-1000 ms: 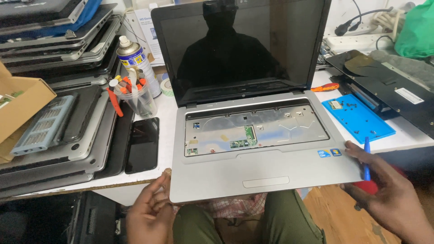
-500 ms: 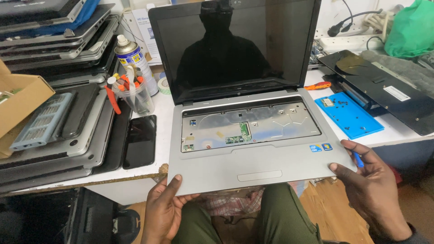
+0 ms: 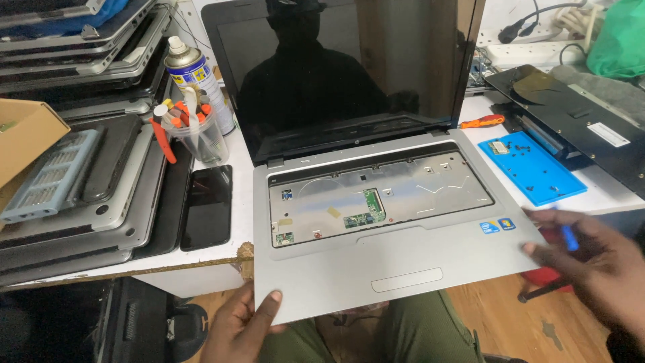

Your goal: Connecting internal ribbon cables for a touchpad during laptop assembly.

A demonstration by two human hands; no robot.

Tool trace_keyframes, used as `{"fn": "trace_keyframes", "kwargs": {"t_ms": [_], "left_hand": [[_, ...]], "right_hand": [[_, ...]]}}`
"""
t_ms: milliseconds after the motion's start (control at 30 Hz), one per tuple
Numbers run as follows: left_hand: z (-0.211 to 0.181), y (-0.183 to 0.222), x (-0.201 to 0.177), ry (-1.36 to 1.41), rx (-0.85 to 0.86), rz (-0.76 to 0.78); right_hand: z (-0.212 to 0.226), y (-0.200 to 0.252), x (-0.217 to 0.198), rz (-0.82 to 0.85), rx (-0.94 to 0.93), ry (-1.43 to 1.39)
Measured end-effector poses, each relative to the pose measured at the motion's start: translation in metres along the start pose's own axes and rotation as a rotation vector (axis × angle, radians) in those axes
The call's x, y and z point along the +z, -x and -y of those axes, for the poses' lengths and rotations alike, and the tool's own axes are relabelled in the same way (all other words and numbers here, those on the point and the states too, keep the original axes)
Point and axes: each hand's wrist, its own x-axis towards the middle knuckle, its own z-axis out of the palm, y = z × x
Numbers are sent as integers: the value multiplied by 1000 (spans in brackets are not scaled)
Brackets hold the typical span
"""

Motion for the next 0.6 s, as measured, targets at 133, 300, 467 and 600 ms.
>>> {"fn": "trace_keyframes", "kwargs": {"t_ms": [133, 300, 467, 600], "left_hand": [[-18, -3, -9, -853, 860, -305], [-49, -16, 43, -786, 1336, 128], [-57, -59, 87, -1168, 1159, 364], [-81, -41, 108, -1324, 983, 361]], "right_hand": [[38, 23, 19, -40, -486, 248], [92, 29, 71, 195, -143, 612], [73, -33, 86, 476, -815, 790], [86, -34, 117, 474, -699, 1104]]}}
